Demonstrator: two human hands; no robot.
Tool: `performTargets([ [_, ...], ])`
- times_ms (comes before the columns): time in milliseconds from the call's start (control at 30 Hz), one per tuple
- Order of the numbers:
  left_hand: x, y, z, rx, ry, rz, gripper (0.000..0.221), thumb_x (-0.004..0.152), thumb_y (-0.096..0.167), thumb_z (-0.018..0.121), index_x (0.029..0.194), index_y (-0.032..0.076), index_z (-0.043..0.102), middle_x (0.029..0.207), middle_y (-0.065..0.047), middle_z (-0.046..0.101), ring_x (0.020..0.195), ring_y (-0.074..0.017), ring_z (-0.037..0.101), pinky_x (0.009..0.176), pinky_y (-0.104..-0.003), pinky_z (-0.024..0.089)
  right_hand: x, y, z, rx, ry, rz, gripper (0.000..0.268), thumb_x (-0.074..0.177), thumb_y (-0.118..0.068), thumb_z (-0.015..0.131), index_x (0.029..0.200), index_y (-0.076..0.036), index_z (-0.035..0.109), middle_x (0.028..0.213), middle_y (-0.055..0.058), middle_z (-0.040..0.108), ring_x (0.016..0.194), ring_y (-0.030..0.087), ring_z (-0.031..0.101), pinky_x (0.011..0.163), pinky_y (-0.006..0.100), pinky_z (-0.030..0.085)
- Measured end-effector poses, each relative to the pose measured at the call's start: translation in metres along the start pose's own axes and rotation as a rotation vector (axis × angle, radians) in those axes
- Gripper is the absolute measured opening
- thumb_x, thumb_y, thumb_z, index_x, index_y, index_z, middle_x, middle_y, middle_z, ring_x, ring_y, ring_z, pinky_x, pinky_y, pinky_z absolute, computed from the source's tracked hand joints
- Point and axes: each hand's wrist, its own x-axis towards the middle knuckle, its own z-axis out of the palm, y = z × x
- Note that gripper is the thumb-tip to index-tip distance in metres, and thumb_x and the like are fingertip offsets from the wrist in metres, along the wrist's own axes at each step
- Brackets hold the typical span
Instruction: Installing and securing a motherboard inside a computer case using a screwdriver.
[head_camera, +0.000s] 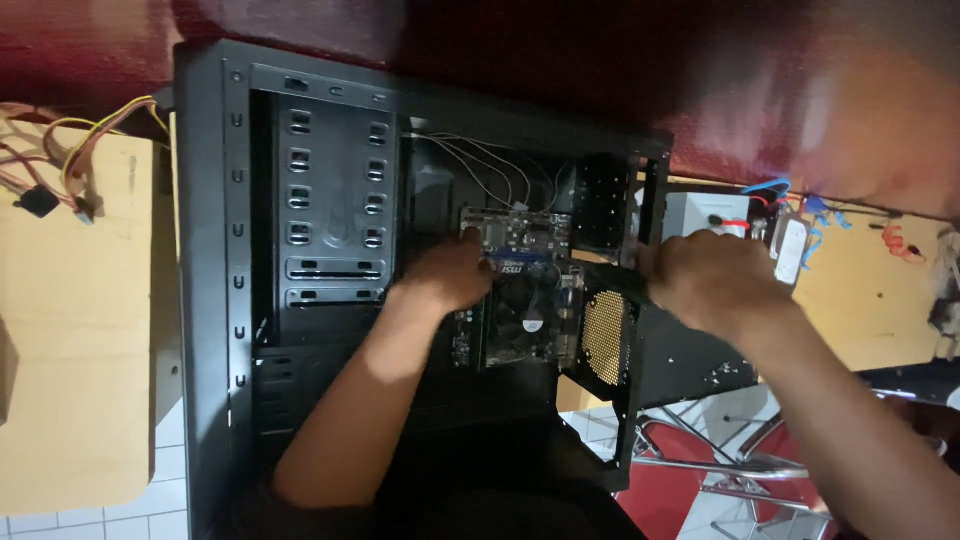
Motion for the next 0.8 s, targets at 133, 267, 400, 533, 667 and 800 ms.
performTargets([
  [133,0.004,-0.004,0.009,0.016,0.027,-0.004,0.053,0.101,0.030,0.040,0.142,-0.002,0.049,0.138,-0.035,0.057,0.125,-0.0507,0.061,0.100,-0.058,0.052,0.025,0.006,0.034,-0.018,0.121,0.101,0.041,0.095,-0.026,0.051,0.124,-0.001,0.065,0.092,0.019,0.077,0.093,0.040,0.078,0.072,0.052,0.062],
  [267,-0.002,-0.001,0.007,-0.017,0.048,0.003,0.056,0.100,0.031,0.041,0.144,-0.003,0.048,0.137,-0.034,0.058,0.124,-0.0505,0.062,0.100,-0.058,0.052,-0.004,-0.014,0.000,0.213,0.208,0.234,0.062,0.104,-0.063,0.044,0.127,-0.005,0.052,0.107,0.027,0.074,0.099,0.053,0.074,0.079,0.059,0.060],
  [400,-0.009,0.003,0.006,0.024,0.053,0.029,0.059,0.099,0.031,0.040,0.147,-0.003,0.045,0.134,-0.034,0.061,0.122,-0.0491,0.064,0.097,-0.058,0.053,-0.001,-0.017,0.005,0.324,0.413,0.207,0.061,0.100,-0.059,0.059,0.128,-0.005,0.056,0.136,0.022,0.060,0.090,0.059,0.072,0.078,0.063,0.060],
  [533,-0.004,0.000,0.005,0.015,0.107,0.069,0.063,0.096,0.029,0.043,0.149,-0.006,0.044,0.132,-0.035,0.062,0.121,-0.0507,0.063,0.098,-0.059,0.053,-0.007,-0.014,0.014,0.124,0.564,-0.096,0.035,0.099,-0.035,0.067,0.122,-0.008,0.066,0.124,0.019,0.057,0.092,0.047,0.076,0.073,0.052,0.065],
  [667,-0.003,-0.007,0.009,0.002,0.120,0.070,0.061,0.098,0.031,0.043,0.148,-0.005,0.045,0.128,-0.035,0.064,0.116,-0.0506,0.066,0.092,-0.058,0.055,-0.013,-0.004,0.020,0.233,0.565,-0.267,0.036,0.092,-0.010,0.064,0.127,-0.004,0.063,0.122,0.019,0.053,0.090,0.051,0.072,0.062,0.053,0.064],
  [800,0.004,-0.010,0.014,-0.035,0.136,0.074,0.059,0.099,0.029,0.042,0.148,-0.005,0.045,0.126,-0.034,0.064,0.111,-0.0492,0.068,0.086,-0.055,0.058,-0.019,-0.001,0.022,0.200,0.468,-0.095,0.032,0.101,-0.024,0.057,0.129,-0.011,0.063,0.102,0.015,0.064,0.078,0.042,0.077,0.057,0.048,0.063],
])
